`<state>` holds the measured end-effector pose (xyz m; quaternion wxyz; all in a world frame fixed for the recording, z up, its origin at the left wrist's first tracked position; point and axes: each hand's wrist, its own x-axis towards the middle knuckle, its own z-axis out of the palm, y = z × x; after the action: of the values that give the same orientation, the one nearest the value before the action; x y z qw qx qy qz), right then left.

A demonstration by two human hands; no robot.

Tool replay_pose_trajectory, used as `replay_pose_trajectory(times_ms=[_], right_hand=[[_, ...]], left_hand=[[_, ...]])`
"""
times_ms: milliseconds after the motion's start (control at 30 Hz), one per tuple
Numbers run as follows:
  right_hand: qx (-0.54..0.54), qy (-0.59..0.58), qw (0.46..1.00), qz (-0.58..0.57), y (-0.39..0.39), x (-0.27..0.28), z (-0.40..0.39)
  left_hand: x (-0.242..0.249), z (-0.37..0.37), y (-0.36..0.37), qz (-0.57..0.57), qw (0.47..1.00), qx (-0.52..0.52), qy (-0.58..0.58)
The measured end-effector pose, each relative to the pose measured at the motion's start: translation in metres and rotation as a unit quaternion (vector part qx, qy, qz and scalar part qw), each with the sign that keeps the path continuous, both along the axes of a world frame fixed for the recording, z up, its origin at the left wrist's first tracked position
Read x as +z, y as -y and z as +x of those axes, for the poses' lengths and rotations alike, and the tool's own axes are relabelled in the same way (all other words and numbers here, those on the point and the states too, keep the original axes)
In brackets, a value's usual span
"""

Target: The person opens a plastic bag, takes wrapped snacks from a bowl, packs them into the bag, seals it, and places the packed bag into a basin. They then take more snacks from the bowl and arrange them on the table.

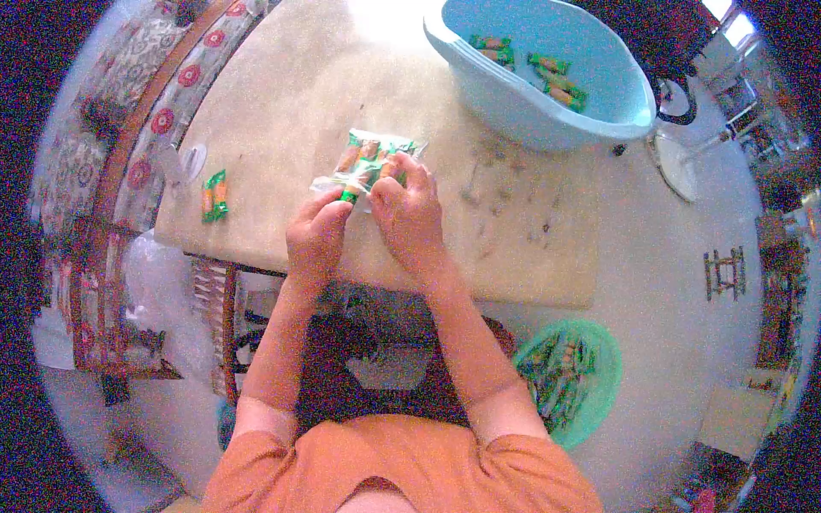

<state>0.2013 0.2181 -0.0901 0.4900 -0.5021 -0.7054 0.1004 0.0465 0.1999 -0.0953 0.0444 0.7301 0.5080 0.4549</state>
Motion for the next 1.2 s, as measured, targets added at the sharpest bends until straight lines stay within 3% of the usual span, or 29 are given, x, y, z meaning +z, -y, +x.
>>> replay_pose_trajectory(times_ms=[167,333,567,633,733,933,1200], right_hand=[[0.022,-0.078,0.991,-0.11,0.0,-0.007,0.001],[0.037,-0.06,0.99,-0.119,-0.002,-0.01,0.005],[0.026,-0.058,0.991,-0.121,-0.002,-0.005,0.006],[0.02,-0.034,0.998,-0.058,-0.004,-0.008,0.006],[0.018,-0.028,0.999,-0.043,-0.002,-0.004,0.006],[0.077,-0.031,0.994,-0.071,0.012,0.005,0.004],[0.093,-0.003,0.991,-0.096,0.015,0.01,0.007]], left_hand=[[0.0,0.011,-0.018,0.058,0.995,0.033,-0.076],[0.002,0.012,-0.031,0.113,0.984,0.034,-0.134],[-0.006,0.02,-0.041,0.058,0.996,0.053,-0.045],[-0.006,0.021,-0.039,0.013,0.997,0.074,-0.032],[-0.001,0.02,-0.036,-0.017,0.992,0.097,-0.082],[0.0,0.0,-0.011,0.055,0.994,0.049,-0.079],[-0.007,-0.007,-0.017,0.037,0.999,0.01,-0.006]])
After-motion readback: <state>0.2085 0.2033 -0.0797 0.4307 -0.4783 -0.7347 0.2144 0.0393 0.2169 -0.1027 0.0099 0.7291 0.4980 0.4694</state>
